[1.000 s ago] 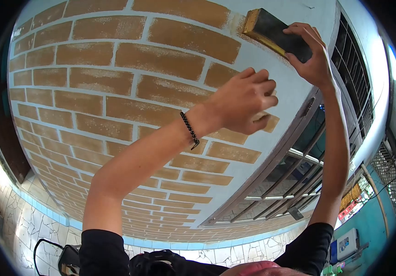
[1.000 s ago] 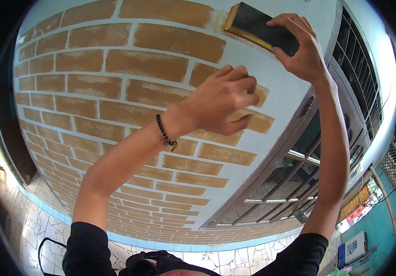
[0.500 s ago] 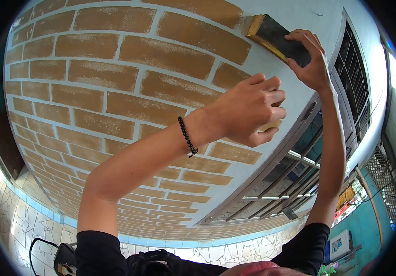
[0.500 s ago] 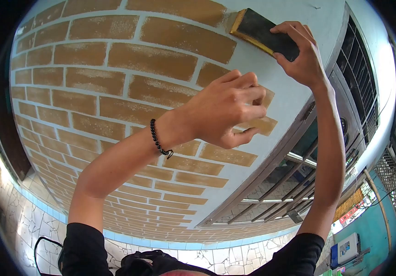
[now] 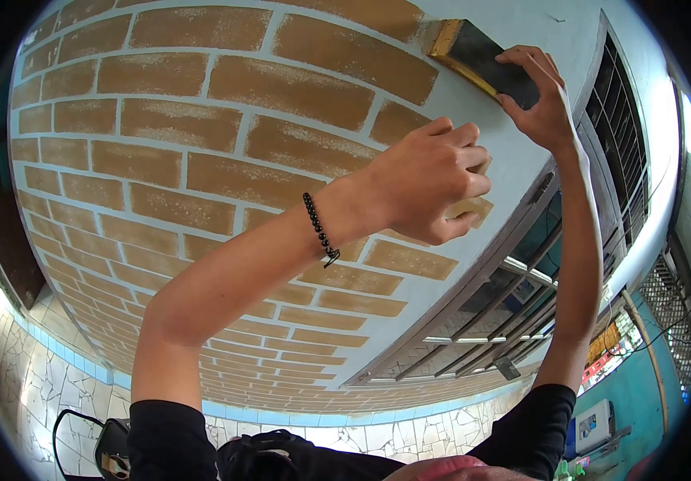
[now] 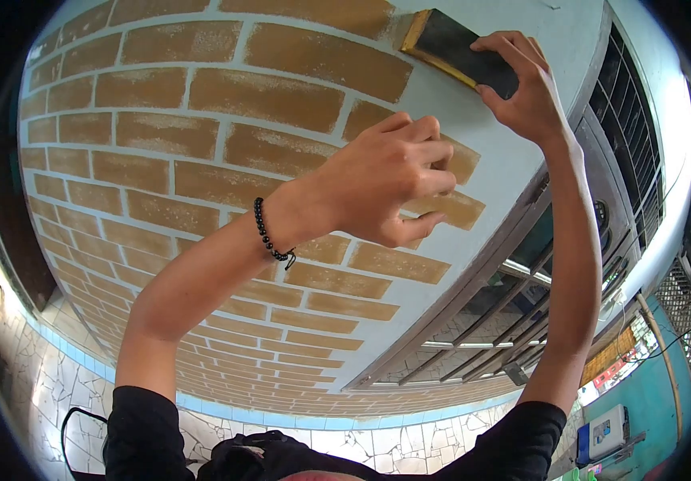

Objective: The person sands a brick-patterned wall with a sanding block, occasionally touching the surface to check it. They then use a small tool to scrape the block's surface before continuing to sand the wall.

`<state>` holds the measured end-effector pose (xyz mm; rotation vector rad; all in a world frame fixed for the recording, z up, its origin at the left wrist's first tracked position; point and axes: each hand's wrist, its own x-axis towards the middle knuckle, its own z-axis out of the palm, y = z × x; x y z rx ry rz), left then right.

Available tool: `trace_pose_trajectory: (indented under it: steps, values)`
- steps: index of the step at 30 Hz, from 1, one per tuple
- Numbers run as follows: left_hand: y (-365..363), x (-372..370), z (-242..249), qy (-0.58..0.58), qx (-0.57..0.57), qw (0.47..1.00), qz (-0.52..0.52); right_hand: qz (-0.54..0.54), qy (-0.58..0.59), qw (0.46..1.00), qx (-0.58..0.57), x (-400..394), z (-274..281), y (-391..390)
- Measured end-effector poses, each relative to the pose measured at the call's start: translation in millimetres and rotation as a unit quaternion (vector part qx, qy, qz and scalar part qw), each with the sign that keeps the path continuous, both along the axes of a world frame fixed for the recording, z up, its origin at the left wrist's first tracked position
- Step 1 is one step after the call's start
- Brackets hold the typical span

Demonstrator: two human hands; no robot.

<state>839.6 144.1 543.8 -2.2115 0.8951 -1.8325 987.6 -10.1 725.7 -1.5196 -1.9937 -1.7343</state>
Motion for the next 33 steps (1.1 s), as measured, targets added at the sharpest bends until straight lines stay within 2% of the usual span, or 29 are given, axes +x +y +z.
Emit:
trace_pose_trajectory:
  steps: [4, 7, 9, 12, 15, 18, 24, 33]
  values:
    - [1, 7, 16, -0.03, -0.008, 0.997, 0.065, 0.003, 0.004, 1.0, 0.0, 2, -1, 0]
    - [17, -2, 55, 0.018, -0.02, 0.987, 0.16, -0.012, 0.009, 0.999, -0.029, 16, 7, -5]
    - [39, 17, 80, -0.144, -0.042, 0.985, 0.089, 0.001, -0.008, 0.999, -0.031, 12, 5, -3]
    - [52, 11, 112, -0.118, -0.007, 0.988, 0.099, 0.005, -0.006, 1.0, -0.014, -19, -4, -4]
    - [52, -1, 138, -0.095, 0.027, 0.988, 0.115, 0.02, -0.022, 0.999, -0.012, -7, 0, -1]
    - [44, 4, 140, -0.039, 0.018, 0.99, 0.136, 0.02, -0.028, 0.999, -0.014, -12, -2, -5]
    - [39, 14, 133, -0.094, 0.014, 0.979, 0.181, 0.012, -0.024, 1.0, 0.0, -8, -6, -10]
    - [27, 16, 125, -0.099, -0.009, 0.965, 0.243, 0.021, 0.012, 0.999, 0.044, 22, -12, -39]
